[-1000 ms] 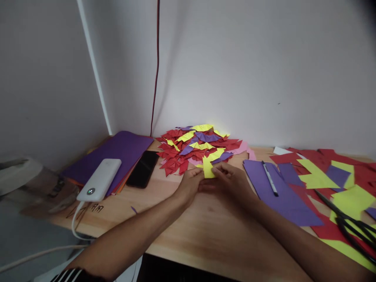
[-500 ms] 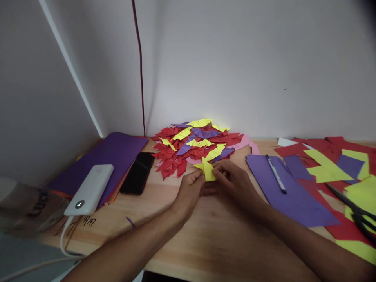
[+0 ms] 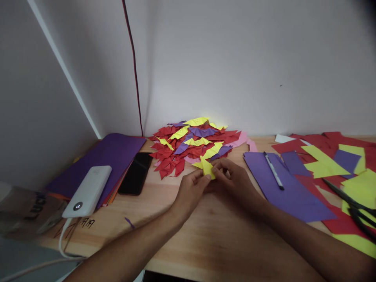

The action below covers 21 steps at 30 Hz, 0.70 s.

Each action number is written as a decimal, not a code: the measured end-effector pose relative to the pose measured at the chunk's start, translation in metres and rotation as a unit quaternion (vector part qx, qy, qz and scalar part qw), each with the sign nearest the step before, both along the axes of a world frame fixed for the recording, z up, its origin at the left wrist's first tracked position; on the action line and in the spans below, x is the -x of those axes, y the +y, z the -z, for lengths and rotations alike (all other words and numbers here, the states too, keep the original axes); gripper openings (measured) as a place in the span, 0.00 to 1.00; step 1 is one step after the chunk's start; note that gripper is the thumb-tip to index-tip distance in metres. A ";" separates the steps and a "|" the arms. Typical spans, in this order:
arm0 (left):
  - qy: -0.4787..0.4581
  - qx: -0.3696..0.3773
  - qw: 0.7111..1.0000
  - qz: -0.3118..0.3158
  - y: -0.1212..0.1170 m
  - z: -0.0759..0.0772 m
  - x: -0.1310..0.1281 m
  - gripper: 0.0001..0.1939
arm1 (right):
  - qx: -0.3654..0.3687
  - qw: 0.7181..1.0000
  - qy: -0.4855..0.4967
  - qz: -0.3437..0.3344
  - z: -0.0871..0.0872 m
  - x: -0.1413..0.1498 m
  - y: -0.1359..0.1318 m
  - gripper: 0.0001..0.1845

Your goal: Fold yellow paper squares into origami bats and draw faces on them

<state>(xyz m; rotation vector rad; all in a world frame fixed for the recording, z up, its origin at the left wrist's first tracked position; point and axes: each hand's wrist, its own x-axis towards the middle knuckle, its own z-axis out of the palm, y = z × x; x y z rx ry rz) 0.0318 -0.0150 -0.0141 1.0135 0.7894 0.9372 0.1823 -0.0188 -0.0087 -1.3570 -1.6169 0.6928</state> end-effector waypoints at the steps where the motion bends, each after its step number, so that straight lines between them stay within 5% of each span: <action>1: 0.015 -0.017 1.000 0.003 0.000 0.001 0.000 0.14 | 0.000 1.000 0.001 -0.002 0.000 0.000 0.000 0.07; 21: 0.110 -0.066 0.992 0.019 -0.005 0.001 0.000 0.09 | 0.019 0.999 0.035 -0.018 -0.005 -0.002 -0.001 0.07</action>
